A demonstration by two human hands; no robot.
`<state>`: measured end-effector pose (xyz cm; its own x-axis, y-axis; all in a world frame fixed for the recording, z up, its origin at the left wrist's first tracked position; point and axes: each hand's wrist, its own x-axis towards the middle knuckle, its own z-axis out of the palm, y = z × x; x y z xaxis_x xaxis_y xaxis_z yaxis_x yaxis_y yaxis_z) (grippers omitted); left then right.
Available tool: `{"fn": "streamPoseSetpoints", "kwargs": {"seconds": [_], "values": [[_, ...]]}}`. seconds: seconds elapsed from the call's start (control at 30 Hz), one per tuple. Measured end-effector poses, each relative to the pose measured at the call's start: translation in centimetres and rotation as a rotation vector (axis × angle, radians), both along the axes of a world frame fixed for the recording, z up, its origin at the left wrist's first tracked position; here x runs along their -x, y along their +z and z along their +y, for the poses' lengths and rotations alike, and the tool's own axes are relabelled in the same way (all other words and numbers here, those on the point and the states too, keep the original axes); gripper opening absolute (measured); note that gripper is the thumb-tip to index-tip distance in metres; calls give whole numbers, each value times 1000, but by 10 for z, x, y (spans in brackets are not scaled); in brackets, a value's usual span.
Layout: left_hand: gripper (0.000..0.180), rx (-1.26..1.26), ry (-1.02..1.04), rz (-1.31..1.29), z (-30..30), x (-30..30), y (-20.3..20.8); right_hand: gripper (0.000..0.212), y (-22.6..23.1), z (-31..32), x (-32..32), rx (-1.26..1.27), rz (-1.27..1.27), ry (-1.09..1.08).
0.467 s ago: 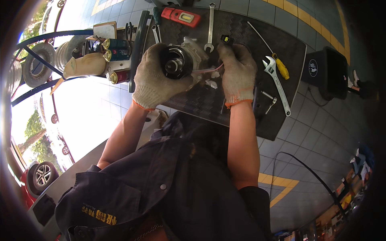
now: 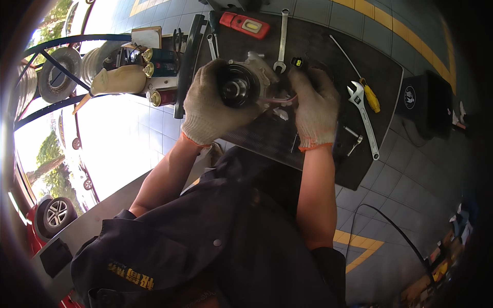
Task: The person assembles a car air conditioning compressor on a workbench. They attach a black pulley to the compressor shaft, connect a red and black wire to a sensor, and secure the pulley with a bolt and nut using pliers and a wrench.
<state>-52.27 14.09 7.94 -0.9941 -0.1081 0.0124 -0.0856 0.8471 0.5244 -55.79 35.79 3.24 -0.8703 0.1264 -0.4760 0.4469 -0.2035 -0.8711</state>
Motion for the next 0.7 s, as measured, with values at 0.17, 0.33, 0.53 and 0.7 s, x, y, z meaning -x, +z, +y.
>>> {"fn": "streamPoseSetpoints", "kwargs": {"seconds": [0.17,0.33,0.53,0.7], "values": [[104,17,7,64,0,-5,-8,22,3,-5,-6,23,49,-15],[103,-13,36,199,0,-8,-23,27,-6,-3,-1,-53,20,-20],[111,-102,63,258,-1,-9,-35,36,-12,-2,6,-136,25,15],[117,-100,99,255,-3,-18,-38,36,-4,-6,6,-212,10,18]]}}
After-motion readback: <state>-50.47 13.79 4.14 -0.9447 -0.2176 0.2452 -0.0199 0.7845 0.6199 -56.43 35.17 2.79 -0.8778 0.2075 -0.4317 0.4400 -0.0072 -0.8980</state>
